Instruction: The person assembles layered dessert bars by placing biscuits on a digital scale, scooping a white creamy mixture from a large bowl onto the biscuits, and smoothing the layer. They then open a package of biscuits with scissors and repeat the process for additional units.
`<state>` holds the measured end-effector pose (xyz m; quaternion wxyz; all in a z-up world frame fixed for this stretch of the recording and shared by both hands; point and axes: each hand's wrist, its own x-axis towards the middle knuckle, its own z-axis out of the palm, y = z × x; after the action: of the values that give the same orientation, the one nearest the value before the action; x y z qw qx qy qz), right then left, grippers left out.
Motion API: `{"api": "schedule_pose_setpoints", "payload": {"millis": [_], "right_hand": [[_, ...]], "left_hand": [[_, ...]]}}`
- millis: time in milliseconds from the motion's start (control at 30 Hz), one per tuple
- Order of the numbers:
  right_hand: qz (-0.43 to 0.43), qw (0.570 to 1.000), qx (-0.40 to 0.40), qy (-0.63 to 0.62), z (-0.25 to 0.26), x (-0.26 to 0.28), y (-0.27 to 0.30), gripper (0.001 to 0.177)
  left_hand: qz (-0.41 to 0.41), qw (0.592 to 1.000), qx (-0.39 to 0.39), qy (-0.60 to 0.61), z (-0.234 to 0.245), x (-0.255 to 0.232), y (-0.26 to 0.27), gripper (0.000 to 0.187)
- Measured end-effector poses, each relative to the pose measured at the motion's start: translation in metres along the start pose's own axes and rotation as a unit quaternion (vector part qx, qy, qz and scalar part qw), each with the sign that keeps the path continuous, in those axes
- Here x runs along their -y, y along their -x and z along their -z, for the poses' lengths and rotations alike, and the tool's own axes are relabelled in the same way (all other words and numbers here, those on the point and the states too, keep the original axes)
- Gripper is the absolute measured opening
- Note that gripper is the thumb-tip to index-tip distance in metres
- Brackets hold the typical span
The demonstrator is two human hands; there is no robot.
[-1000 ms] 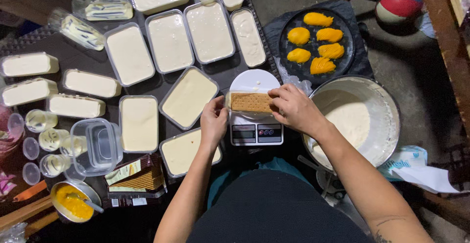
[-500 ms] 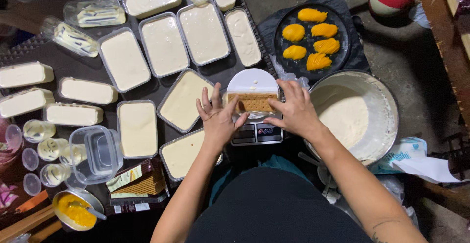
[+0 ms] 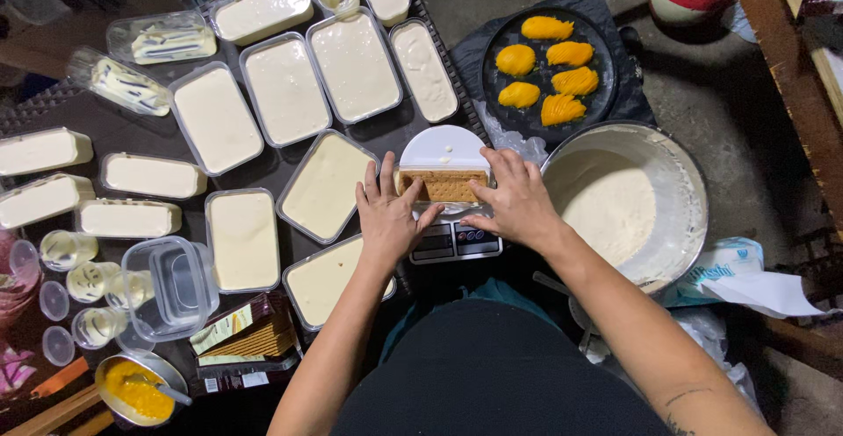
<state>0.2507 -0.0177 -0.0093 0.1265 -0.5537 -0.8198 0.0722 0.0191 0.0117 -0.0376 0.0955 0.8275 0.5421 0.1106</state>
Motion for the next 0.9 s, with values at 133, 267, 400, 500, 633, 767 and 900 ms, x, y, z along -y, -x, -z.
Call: {"api": "schedule_pose_setpoints", "payload": {"millis": [133,267,400,500,633,767,900], "right_hand": [[-0.003,1.000,0.005,0.005,0.000,0.000,0.000,0.060],[-0.003,1.000,0.003,0.013,0.000,0.001,0.000,0.060],[-0.002,1.000,0.008,0.018,-0.001,0.002,0.001,0.061],[0.001,1.000,0.001,0.018,-0.001,0.002,0.001,0.060],[-0.003,1.000,0.012,0.028,-0.002,0.002,0.001,0.060],[-0.006,0.999,0.023,0.030,-0.003,0.002,0.000,0.063],[-0.011,0.999,0.036,0.037,-0.002,0.002,0.000,0.062]], "left_hand": [[-0.007,1.000,-0.005,-0.010,0.001,0.000,0.000,0.059],[-0.006,1.000,-0.004,-0.011,-0.001,0.000,0.001,0.059],[-0.010,1.000,-0.006,-0.016,-0.002,0.000,0.002,0.058],[-0.012,1.000,-0.005,-0.026,-0.004,0.000,0.003,0.057],[-0.018,0.999,-0.007,-0.044,-0.007,0.001,0.003,0.058],[-0.027,0.998,-0.012,-0.049,-0.009,0.002,0.004,0.060],[-0.024,0.998,-0.004,-0.054,-0.010,0.002,0.004,0.061]]}}
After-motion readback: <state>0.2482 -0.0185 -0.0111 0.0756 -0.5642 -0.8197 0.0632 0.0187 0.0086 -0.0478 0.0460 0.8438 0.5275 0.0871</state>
